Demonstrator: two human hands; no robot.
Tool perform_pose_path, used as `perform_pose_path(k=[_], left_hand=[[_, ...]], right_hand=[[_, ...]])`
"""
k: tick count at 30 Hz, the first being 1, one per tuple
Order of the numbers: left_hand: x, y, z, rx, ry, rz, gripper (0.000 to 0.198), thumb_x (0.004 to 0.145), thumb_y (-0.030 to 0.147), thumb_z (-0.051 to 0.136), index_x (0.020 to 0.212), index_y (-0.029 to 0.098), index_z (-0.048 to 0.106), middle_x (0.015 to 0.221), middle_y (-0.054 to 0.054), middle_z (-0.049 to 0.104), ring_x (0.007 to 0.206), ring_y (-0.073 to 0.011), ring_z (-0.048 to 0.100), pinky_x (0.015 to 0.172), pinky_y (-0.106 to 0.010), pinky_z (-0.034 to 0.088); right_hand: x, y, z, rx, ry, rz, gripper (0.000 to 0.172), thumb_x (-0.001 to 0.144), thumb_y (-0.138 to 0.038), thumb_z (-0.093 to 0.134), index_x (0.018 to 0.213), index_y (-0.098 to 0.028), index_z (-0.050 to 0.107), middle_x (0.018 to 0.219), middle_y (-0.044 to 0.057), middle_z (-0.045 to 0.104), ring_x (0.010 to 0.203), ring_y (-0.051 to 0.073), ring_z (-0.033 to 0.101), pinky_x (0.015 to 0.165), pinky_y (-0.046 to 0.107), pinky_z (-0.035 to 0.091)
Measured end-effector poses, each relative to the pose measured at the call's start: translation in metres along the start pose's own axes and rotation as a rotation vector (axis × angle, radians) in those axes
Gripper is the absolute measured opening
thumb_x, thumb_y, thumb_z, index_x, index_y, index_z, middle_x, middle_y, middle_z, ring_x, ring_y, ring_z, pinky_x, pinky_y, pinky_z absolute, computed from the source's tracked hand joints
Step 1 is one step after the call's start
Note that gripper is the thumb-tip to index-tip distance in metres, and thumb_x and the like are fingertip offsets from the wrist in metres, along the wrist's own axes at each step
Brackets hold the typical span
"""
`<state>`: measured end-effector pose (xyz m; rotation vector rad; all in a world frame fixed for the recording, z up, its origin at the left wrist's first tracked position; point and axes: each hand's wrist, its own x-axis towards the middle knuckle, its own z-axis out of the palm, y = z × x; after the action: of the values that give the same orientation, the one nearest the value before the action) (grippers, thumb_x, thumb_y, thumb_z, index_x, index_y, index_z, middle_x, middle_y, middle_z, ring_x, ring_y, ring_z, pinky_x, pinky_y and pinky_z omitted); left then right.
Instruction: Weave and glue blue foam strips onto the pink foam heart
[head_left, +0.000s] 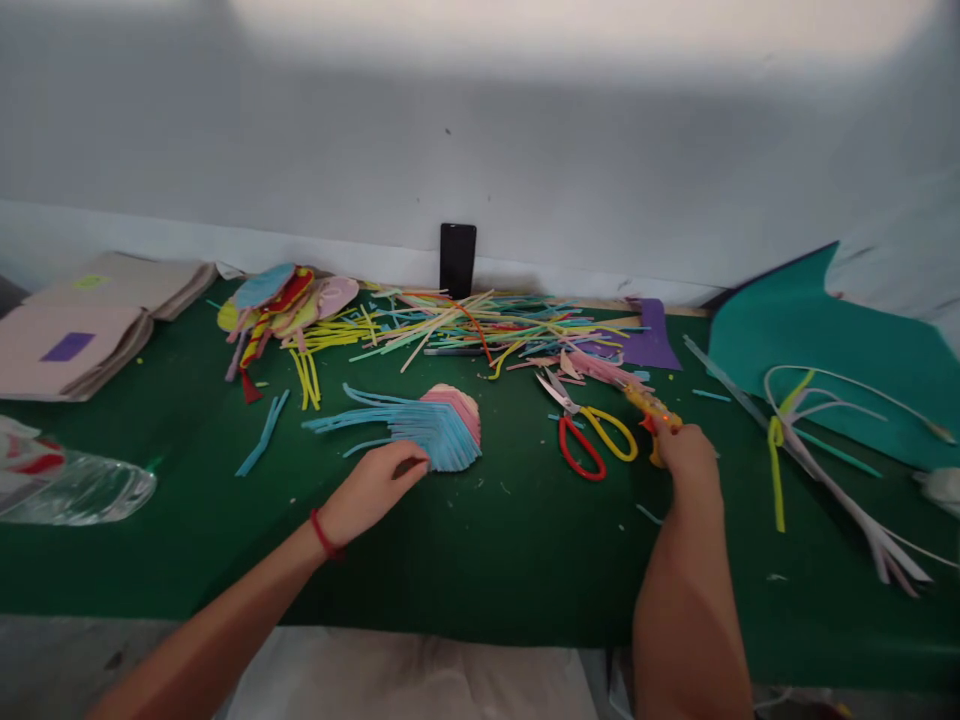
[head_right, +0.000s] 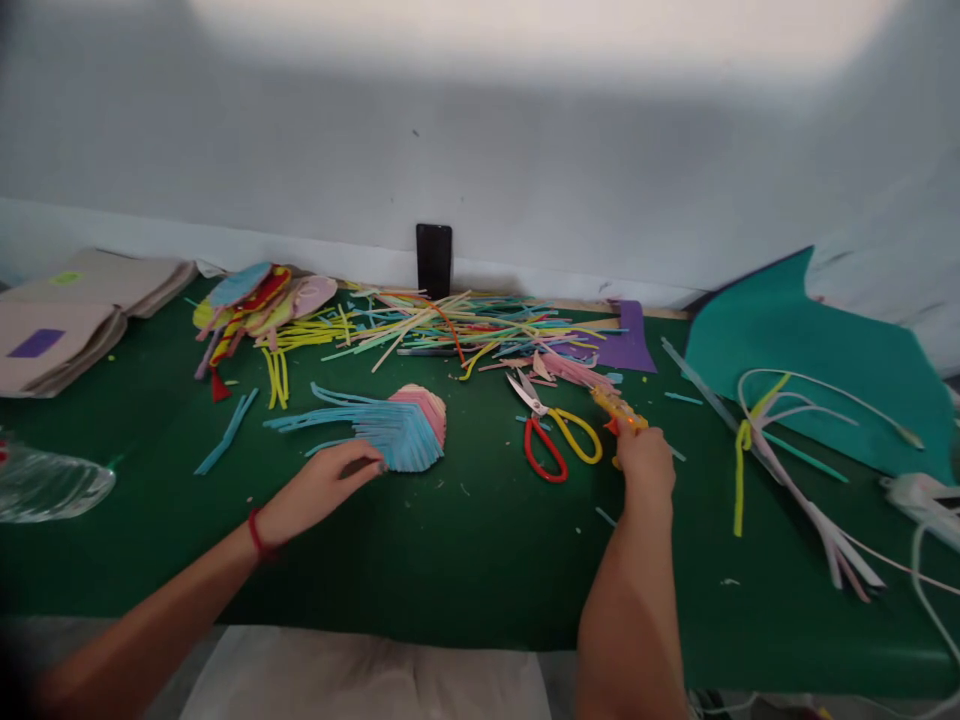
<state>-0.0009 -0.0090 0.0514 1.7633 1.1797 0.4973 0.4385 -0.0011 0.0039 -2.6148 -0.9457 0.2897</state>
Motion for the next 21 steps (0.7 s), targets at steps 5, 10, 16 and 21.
perform_pose_path(k=[5, 10, 16, 21], left_hand=[[0.028, 0.01, 0.01, 0.717, 0.113, 0.429, 0.019, 0.093, 0.018, 0.043, 0.095, 0.018, 0.062, 0.096, -0.006, 0.062, 0.09, -0.0181, 0.059, 0.08, -0.032, 0.048], [0.055, 0.02, 0.04, 0.872, 0.087, 0.468, 0.011, 0.089, 0.013, 0.05, 0.094, 0.016, 0.06, 0.096, -0.008, 0.062, 0.088, -0.0214, 0.059, 0.068, -0.03, 0.045], [0.052, 0.015, 0.075, 0.974, 0.164, 0.41, 0.011, 0.089, 0.024, 0.054, 0.088, 0.014, 0.057, 0.084, -0.008, 0.061, 0.077, -0.023, 0.059, 0.058, -0.031, 0.041], [0.052, 0.005, 0.083, 1.006, 0.233, 0.397, 0.016, 0.092, 0.016, 0.043, 0.084, 0.016, 0.057, 0.077, -0.006, 0.059, 0.072, -0.0219, 0.059, 0.057, -0.032, 0.04]], right_hand=[[-0.023, -0.023, -0.011, 0.098, 0.106, -0.007, 0.046, 0.09, -0.046, 0.036, 0.113, -0.009, 0.05, 0.1, 0.023, 0.066, 0.097, 0.032, 0.062, 0.078, 0.04, 0.046], [-0.054, -0.061, -0.002, 0.17, 0.111, -0.164, 0.046, 0.091, -0.053, 0.032, 0.115, -0.016, 0.044, 0.103, 0.017, 0.066, 0.086, 0.027, 0.064, 0.069, 0.033, 0.045], [-0.105, -0.099, 0.022, 0.206, -0.041, -0.445, 0.056, 0.084, -0.066, 0.037, 0.109, -0.017, 0.046, 0.098, 0.015, 0.065, 0.08, 0.029, 0.064, 0.063, 0.034, 0.042], [-0.122, -0.108, 0.034, 0.113, -0.13, -0.533, 0.067, 0.073, -0.074, 0.048, 0.111, -0.018, 0.046, 0.103, 0.014, 0.065, 0.086, 0.033, 0.065, 0.062, 0.035, 0.043]])
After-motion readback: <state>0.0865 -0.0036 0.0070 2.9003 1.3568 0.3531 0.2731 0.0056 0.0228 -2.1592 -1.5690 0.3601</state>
